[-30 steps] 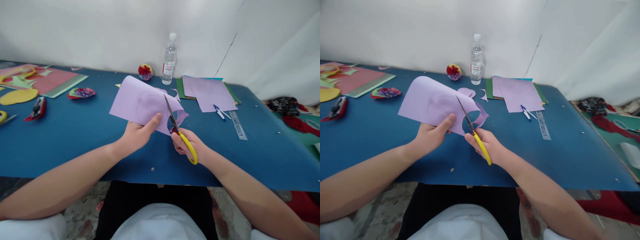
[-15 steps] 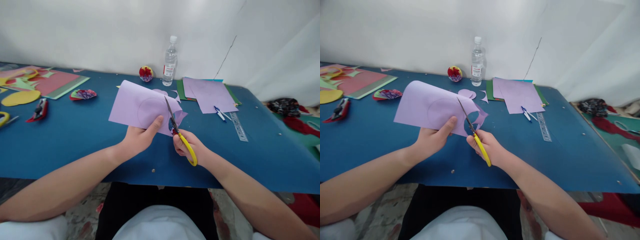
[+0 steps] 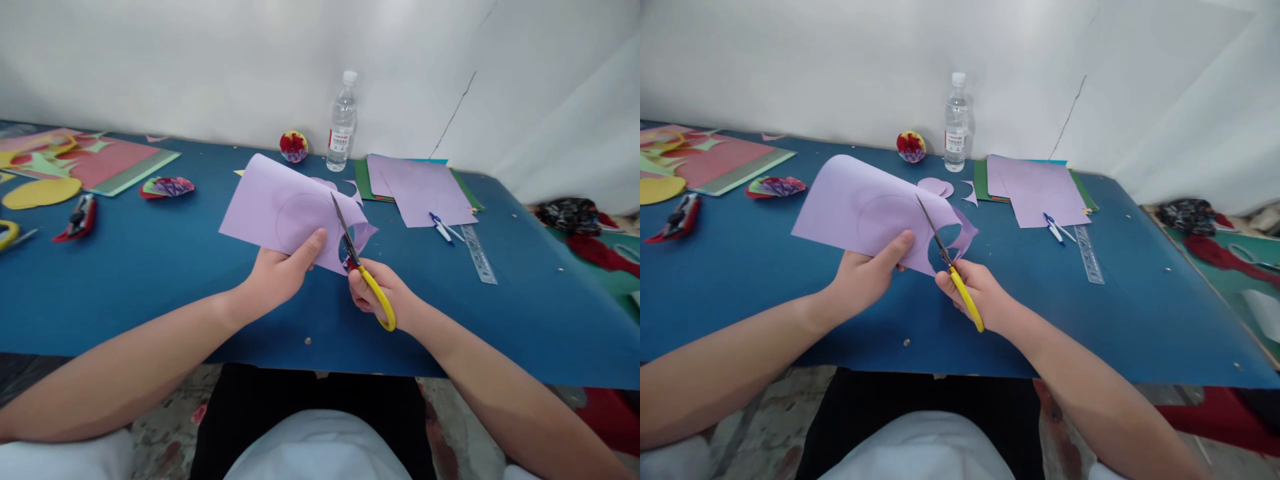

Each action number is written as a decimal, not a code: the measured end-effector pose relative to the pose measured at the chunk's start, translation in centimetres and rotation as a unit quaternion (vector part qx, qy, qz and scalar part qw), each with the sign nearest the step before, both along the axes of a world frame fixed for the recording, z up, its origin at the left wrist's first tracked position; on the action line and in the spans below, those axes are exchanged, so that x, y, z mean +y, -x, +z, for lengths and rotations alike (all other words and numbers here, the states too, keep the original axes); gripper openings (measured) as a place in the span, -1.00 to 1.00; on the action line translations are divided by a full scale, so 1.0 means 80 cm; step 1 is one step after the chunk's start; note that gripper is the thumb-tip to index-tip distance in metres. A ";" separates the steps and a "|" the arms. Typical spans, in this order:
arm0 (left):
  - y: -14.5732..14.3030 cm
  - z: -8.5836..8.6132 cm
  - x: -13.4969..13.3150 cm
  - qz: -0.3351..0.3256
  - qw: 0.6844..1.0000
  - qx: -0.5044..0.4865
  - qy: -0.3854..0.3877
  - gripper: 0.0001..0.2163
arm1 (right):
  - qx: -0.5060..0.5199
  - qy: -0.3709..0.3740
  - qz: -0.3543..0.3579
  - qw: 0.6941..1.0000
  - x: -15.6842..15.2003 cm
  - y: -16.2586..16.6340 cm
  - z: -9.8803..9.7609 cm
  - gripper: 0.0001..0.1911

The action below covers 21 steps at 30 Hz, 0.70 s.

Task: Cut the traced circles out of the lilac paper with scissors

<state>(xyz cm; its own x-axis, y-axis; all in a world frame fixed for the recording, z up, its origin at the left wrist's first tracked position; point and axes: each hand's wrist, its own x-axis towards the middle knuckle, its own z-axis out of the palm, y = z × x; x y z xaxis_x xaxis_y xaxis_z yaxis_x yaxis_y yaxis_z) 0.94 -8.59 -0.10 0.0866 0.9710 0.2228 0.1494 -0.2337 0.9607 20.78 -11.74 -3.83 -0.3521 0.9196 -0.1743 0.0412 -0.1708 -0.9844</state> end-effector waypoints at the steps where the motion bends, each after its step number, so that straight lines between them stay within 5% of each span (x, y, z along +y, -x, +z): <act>1: 0.000 0.000 0.001 0.003 1.000 -0.003 0.007 -0.54 | -0.002 0.003 -0.001 1.000 0.000 0.000 0.001 -0.29; 21: 0.000 -0.015 0.014 -0.040 0.992 -0.119 0.008 -0.62 | -0.022 -0.003 -0.006 1.000 0.000 -0.002 0.004 -0.30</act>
